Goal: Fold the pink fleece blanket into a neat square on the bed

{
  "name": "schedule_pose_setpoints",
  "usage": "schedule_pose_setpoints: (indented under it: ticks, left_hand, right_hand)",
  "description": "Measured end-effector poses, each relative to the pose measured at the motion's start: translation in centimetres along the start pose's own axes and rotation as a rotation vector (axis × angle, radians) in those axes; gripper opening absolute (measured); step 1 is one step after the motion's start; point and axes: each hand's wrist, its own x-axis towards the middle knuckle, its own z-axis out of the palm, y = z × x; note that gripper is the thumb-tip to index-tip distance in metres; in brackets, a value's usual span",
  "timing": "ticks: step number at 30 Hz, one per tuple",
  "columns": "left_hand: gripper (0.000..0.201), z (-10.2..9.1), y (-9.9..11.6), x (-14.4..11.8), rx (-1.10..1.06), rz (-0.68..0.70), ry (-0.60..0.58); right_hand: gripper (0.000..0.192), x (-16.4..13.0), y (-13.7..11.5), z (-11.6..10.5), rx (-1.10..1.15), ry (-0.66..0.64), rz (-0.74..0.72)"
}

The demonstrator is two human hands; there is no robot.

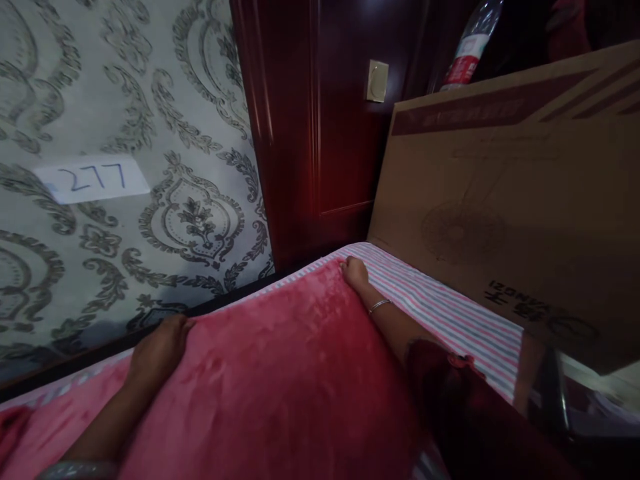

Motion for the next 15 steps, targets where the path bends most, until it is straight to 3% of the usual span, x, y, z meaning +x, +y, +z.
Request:
schedule_pose_setpoints:
  ticks: [3, 7, 11, 15]
  left_hand:
    - [0.041, 1.0, 0.0, 0.3, 0.021, 0.001, -0.115]
    - [0.046, 1.5, -0.1, 0.4, 0.012, -0.004, -0.133]
    - [0.045, 0.5, -0.5, 0.8, -0.037, 0.03, -0.164]
    - [0.039, 0.2, -1.9, 1.9, -0.166, 0.049, -0.213]
  right_hand:
    - [0.031, -0.2, -0.1, 0.7, -0.002, -0.011, 0.0]
    - [0.03, 0.1, -0.4, -0.1, 0.009, -0.089, -0.001]
    - [0.034, -0.2, 1.0, -2.9, 0.042, -0.206, -0.006]
    - [0.033, -2.9, 5.2, -6.6, 0.086, -0.332, 0.008]
